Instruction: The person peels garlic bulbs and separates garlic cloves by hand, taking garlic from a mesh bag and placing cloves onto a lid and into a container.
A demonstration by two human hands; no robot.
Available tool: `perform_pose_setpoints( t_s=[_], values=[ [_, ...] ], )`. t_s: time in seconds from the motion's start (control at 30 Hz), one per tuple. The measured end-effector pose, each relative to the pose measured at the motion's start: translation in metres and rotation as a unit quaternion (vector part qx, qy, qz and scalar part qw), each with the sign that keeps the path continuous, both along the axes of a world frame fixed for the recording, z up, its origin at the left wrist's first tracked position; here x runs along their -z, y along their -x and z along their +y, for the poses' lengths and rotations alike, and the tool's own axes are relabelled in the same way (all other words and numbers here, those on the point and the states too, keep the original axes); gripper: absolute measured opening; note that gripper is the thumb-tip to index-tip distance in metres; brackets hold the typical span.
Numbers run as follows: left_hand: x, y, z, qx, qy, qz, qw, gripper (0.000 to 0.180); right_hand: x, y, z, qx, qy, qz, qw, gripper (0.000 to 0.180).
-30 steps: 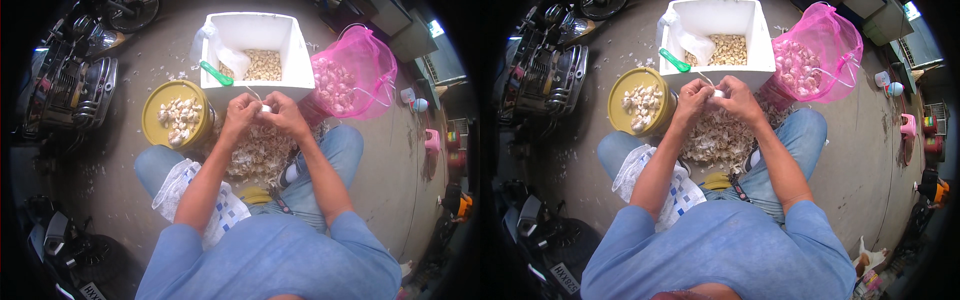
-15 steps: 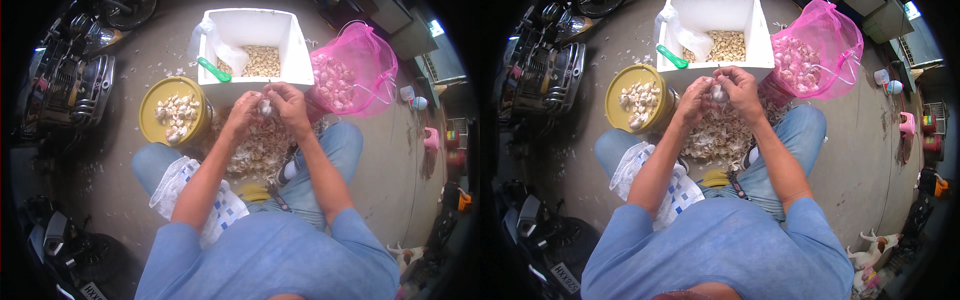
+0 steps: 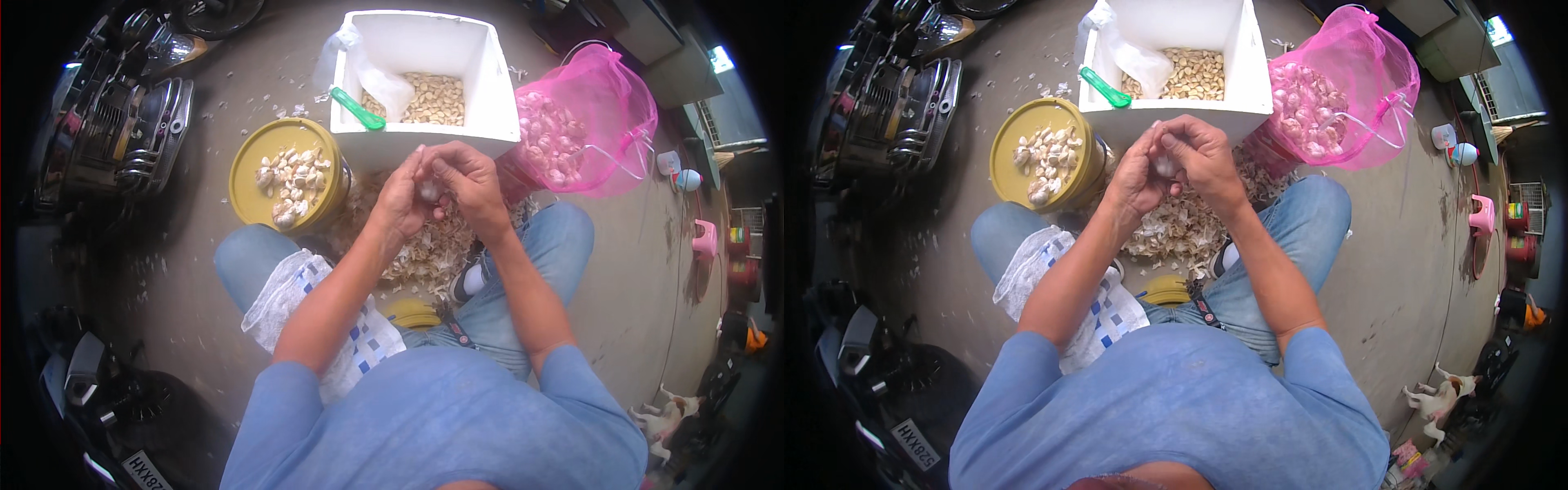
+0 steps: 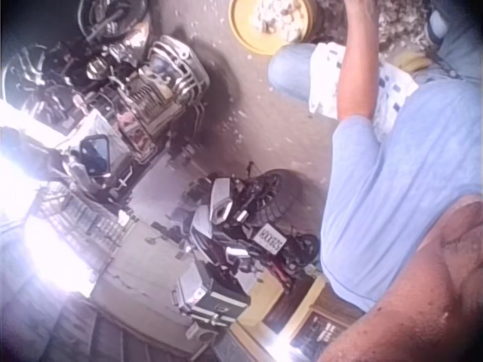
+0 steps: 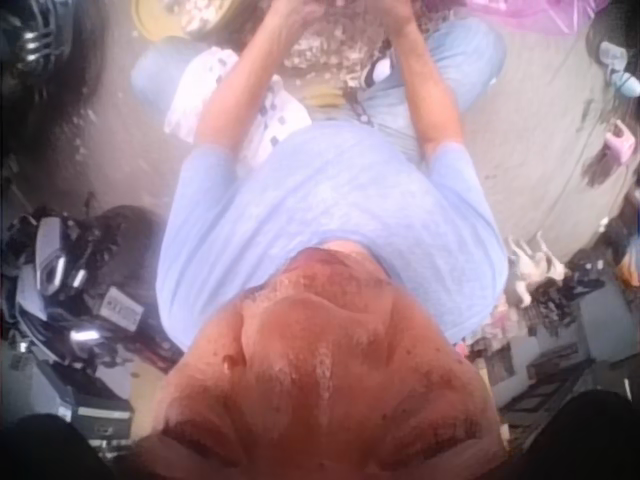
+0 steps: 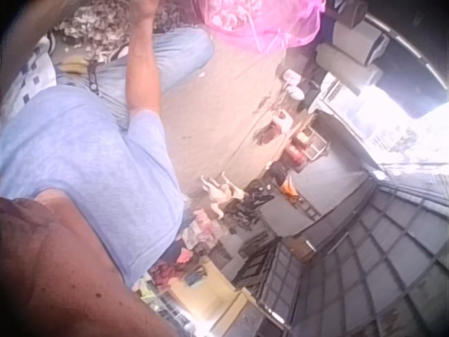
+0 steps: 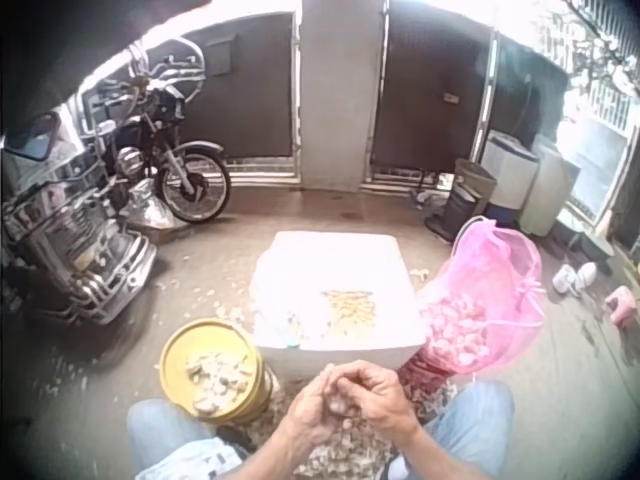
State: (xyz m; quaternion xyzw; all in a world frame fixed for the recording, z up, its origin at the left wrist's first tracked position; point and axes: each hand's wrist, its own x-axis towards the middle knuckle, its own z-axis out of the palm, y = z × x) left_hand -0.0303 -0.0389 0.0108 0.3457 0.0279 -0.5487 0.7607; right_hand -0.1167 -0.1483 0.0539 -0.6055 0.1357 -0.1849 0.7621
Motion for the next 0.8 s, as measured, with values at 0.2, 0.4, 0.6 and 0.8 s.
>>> perform_pose_setpoints(
  t_s=[0.2, 0.4, 0.6, 0.8],
  values=[
    [0.003, 0.003, 0.002, -0.003, -0.029, 0.0, 1.0, 0.034, 0.015, -0.006, -0.001, -0.073, -0.012, -0.021, 0.997, 0.011],
    [0.011, -0.001, 0.002, -0.002, -0.029, 0.066, 0.997, 0.033, 0.005, -0.003, -0.003, -0.136, -0.071, 0.065, 0.986, 0.01],
    [0.01, -0.004, 0.005, -0.023, -0.025, 0.051, 0.998, 0.034, -0.002, -0.002, 0.007, -0.093, 0.018, 0.032, 0.995, 0.008],
    [0.001, 0.015, -0.003, -0.076, -0.067, 0.079, 0.992, 0.029, 0.011, -0.002, 0.006, -0.062, 0.138, -0.064, 0.986, 0.011]
  ],
)
